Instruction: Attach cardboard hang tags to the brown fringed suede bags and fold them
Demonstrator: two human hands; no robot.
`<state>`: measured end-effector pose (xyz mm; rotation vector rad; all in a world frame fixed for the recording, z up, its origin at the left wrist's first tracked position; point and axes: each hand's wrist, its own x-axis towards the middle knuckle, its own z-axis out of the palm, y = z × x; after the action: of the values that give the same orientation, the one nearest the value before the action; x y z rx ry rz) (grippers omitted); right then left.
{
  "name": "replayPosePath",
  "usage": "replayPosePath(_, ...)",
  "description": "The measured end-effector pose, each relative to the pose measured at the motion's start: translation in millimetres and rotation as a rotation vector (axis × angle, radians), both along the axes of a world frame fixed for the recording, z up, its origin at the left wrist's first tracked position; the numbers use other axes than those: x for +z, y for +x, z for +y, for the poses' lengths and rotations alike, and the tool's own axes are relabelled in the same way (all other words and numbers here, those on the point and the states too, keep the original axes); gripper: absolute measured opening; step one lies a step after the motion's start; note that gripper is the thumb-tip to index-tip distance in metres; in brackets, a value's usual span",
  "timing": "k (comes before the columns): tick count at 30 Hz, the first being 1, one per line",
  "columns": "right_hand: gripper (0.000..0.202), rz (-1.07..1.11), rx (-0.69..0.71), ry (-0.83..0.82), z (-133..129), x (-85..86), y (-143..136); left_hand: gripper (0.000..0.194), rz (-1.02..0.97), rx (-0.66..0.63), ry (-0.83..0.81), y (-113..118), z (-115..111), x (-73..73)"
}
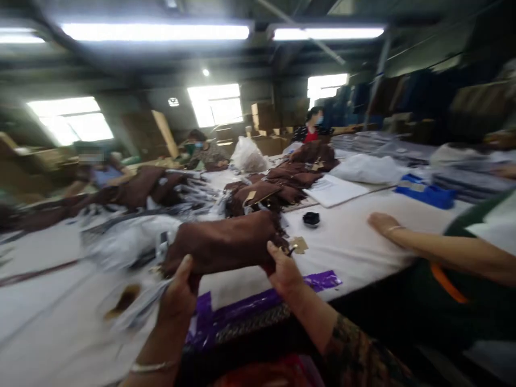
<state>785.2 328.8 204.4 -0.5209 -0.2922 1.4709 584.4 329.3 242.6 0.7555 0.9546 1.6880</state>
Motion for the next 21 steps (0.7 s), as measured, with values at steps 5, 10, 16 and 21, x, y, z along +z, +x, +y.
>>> replayPosePath(5,0.042,-0.147,0.116,-0.156,-0.7,-62.0,9.4,0.025,-0.061,0.005,-0.325,-28.2,-32.6,-75.7)
replayPosePath(10,0.032,-0.251,0.164,-0.257,-17.7,-109.1,34.0,0.016,-0.263,-0.092,-0.524,-45.9,-58.0,-120.5)
replayPosePath(16,0.037,-0.456,0.156,-0.32,-7.3,-110.5,33.9,0.013,-0.466,-0.152,-0.394,-76.9,-54.4,-108.0)
replayPosePath(21,0.037,-0.581,0.193,-0.338,-11.0,-113.9,42.9,0.018,-0.622,-0.085,-0.306,-98.9,-59.5,-110.0)
